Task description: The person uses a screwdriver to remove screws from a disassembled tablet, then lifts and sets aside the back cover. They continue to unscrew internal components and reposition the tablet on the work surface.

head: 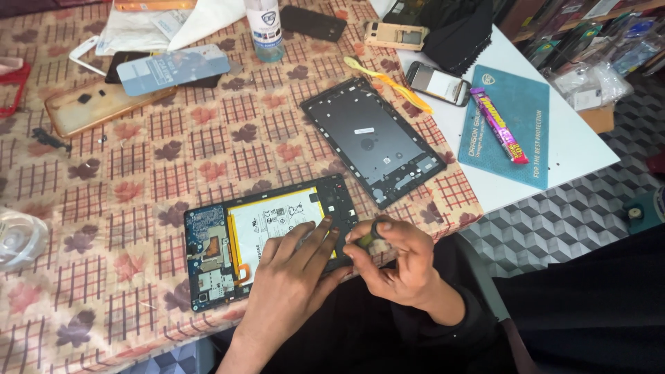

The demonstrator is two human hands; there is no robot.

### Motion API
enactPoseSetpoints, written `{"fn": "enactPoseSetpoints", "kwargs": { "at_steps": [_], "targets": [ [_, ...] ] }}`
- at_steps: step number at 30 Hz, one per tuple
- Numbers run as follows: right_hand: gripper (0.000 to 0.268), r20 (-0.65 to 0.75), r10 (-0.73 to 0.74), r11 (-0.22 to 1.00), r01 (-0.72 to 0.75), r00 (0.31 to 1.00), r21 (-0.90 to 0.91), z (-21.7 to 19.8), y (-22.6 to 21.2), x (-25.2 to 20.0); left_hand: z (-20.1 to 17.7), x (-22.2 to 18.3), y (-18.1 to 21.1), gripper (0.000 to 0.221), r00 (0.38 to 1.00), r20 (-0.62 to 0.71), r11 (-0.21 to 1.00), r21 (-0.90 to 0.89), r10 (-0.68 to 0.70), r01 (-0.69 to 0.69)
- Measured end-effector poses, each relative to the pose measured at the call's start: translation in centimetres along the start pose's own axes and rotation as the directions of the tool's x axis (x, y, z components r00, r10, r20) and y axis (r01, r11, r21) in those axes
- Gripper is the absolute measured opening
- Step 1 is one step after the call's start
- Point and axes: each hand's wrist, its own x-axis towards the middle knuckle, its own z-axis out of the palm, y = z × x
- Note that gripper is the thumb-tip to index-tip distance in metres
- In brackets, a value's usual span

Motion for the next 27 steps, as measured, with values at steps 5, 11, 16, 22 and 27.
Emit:
{"fn": "enactPoseSetpoints", "kwargs": {
  "at_steps": [5, 11, 16, 22, 27],
  "targets": [
    [0.069, 0.017, -0.007, 0.994, 0.009, 1.0, -0.105, 0.3, 1.8, 0.1, -0.1, 0.2, 0.3, 0.047, 1.0, 0.017, 1.0, 0.02, -0.009, 0.008],
    [0.068, 0.016, 0.061, 0.997, -0.061, 0.998, -0.038, 0.1, 3.1, -0.1, -0.2, 0.3, 0.5, 0.045, 1.0, 0.015, 0.999, 0.049, 0.012, -0.012],
    [0.072, 0.01, 0.047, 0.999, -0.047, 0.999, 0.019, 0.2, 3.1, -0.4, -0.1, 0.3, 0.5, 0.044, 1.0, 0.01, 0.999, 0.048, 0.011, -0.011],
    [0.086, 0.19, 0.332, 0.888, -0.374, 0.924, 0.267, -0.6, 2.8, -0.1, 0.1, 0.0, 0.3, 0.042, 1.0, 0.016, 0.999, 0.045, 0.004, -0.005],
    [0.086, 0.2, 0.332, 0.872, -0.381, 0.922, 0.309, -0.5, 2.6, 0.3, 0.1, -0.1, 0.2, 0.041, 1.0, 0.022, 0.999, 0.044, 0.001, -0.002]
  ]
}}
